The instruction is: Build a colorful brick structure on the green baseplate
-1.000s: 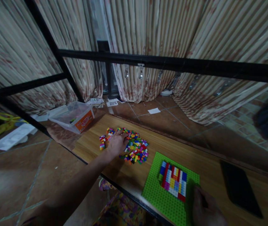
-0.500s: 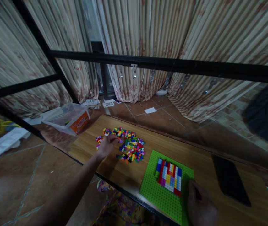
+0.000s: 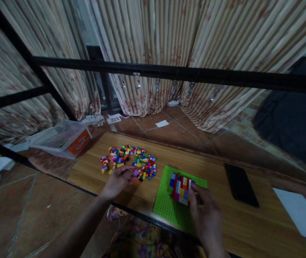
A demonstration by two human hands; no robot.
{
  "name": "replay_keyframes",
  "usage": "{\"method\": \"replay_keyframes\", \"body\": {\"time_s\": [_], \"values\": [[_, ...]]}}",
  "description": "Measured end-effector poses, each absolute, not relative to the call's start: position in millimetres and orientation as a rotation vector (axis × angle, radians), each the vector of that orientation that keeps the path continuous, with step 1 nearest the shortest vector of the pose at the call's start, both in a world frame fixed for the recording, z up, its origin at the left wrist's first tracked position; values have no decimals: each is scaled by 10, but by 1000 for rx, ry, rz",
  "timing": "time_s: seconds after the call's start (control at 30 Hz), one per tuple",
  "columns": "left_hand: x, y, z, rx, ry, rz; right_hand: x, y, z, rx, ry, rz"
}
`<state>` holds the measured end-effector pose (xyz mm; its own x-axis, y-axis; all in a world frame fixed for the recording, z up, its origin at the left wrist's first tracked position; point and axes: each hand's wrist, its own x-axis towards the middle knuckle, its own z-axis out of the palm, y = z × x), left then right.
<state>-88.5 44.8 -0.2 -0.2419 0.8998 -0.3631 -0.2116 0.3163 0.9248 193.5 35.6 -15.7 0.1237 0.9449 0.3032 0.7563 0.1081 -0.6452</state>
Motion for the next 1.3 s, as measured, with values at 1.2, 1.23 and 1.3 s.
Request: {"method": "replay_keyframes", "body": {"time_s": [1.2, 1.23, 1.3], "values": [[-238, 162, -303, 1334, 1342, 635, 1566, 333, -374, -1401, -2173, 173], [-208, 178, -320, 1356, 1329, 630, 1561, 340, -386, -1405, -2180, 150], [-156, 196, -358, 1376, 1300, 634, 1551, 340, -400, -1411, -2185, 130]]}}
